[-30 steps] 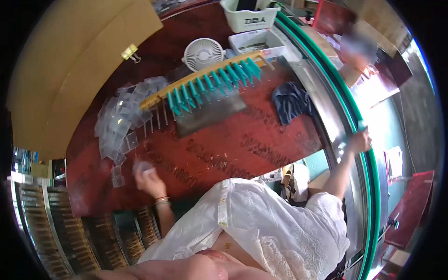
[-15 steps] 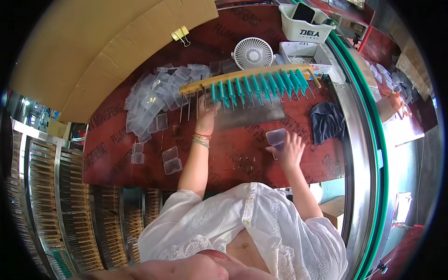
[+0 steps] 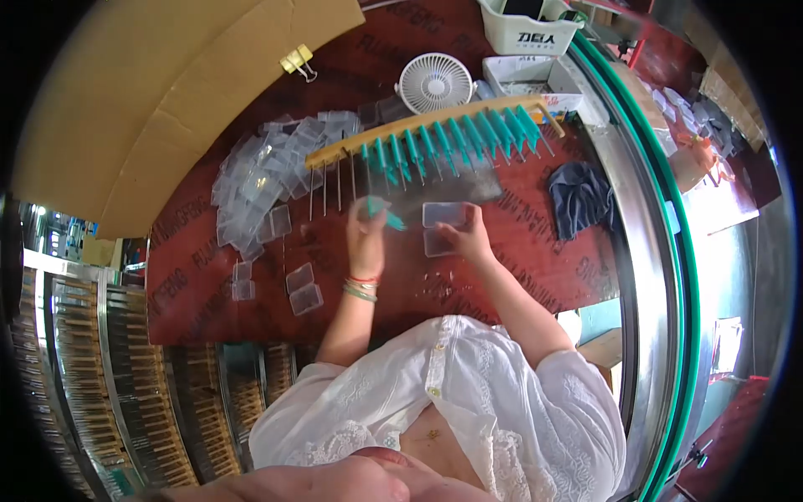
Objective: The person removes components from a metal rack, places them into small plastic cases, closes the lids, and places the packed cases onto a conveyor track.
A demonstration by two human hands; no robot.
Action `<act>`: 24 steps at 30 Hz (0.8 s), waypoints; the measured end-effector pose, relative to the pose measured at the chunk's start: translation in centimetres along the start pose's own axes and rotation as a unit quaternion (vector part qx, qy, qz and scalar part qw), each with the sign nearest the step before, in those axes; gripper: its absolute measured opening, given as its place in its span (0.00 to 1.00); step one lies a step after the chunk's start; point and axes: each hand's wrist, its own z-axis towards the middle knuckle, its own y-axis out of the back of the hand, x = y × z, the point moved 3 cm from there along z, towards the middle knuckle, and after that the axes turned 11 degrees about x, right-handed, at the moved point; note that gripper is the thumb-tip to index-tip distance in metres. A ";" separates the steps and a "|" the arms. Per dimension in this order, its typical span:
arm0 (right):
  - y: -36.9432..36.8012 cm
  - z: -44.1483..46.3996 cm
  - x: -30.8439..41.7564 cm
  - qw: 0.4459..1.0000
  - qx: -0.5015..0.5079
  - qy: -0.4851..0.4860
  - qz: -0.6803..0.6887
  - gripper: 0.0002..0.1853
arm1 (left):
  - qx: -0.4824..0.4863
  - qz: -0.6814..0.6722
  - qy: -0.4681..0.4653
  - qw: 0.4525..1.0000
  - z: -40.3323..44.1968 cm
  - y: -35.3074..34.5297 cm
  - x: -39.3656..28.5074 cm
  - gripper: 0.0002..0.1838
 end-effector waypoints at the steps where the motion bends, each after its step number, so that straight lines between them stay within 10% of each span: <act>1: -1.9 0.0 0.8 0.993 0.015 -0.021 0.112 0.40 | -0.017 -0.037 -0.007 0.999 -1.4 -1.2 -0.1 0.17; 6: -5.9 -0.8 6.8 0.967 0.001 -0.081 0.240 0.33 | -0.036 0.066 0.040 0.996 -2.3 -1.6 1.8 0.21; 8: -5.7 -0.2 6.0 0.966 0.019 -0.059 0.250 0.31 | 0.024 0.336 -0.075 0.939 -2.8 -1.1 2.3 0.23; 13: -4.2 -1.2 6.3 0.975 0.046 -0.089 0.199 0.25 | 0.033 0.079 0.034 0.996 0.3 0.8 3.0 0.49; 18: -3.3 -1.6 5.2 0.974 0.059 -0.125 0.180 0.24 | 0.030 0.072 -0.025 0.997 8.9 3.9 2.8 0.24; 24: -2.4 -1.1 3.7 0.978 0.068 -0.080 0.179 0.24 | -0.018 0.014 -0.054 0.998 8.5 3.4 3.0 0.18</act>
